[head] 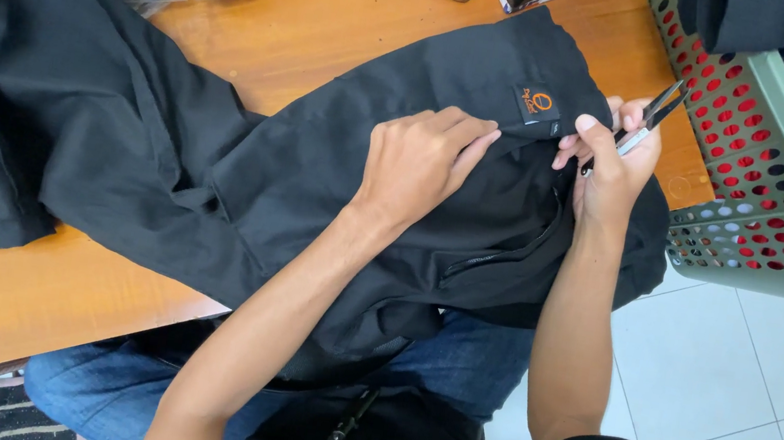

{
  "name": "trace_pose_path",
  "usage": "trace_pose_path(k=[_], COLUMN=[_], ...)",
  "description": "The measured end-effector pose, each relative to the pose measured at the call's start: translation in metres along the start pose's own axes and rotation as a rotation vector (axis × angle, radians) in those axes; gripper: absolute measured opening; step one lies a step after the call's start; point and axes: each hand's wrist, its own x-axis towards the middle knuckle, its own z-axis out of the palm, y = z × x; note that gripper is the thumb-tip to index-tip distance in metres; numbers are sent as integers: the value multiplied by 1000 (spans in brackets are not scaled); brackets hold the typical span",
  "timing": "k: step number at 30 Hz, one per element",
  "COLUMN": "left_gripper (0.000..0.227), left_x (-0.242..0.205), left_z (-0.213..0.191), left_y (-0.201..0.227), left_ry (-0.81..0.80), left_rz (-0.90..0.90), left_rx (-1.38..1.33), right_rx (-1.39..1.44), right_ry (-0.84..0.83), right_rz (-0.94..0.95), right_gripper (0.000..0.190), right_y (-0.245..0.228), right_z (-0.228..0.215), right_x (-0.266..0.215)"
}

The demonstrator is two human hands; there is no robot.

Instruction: The person uses a seam ripper to cut loose threads on a black garment laid on a wooden table. They manipulate the fabric to access different seams and remove excess thread from the garment's edges and pockets.

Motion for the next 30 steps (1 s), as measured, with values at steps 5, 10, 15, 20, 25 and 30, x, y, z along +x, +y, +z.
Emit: trace_pose_path(k=[5, 10, 15, 20, 25, 30], left_gripper=[13, 24, 20, 20, 13, 7], left_x=[-14, -28, -15, -8, -14, -21], left_z=[-16, -32, -24, -30, -31, -31], left_y=[14, 30, -3, -15, -15, -14], left_ry=[-18, -169, -136, -73, -55, -52], left_rz=[120, 221, -46, -231, -258, -188], left_rx=[-143, -89, 57, -156, -167, -135], right_rx=[24, -46, -270, -522, -597, -607], right_ry=[39, 91, -116, -350, -417, -426], right_rz=[48, 196, 245, 266, 291, 266], right_gripper=[28, 24, 25, 31, 37, 41], right_y=[0, -44, -91, -108, -114, -111], right_z=[-2, 23, 45, 49, 53, 51], right_x=[2, 15, 43, 65, 67, 60])
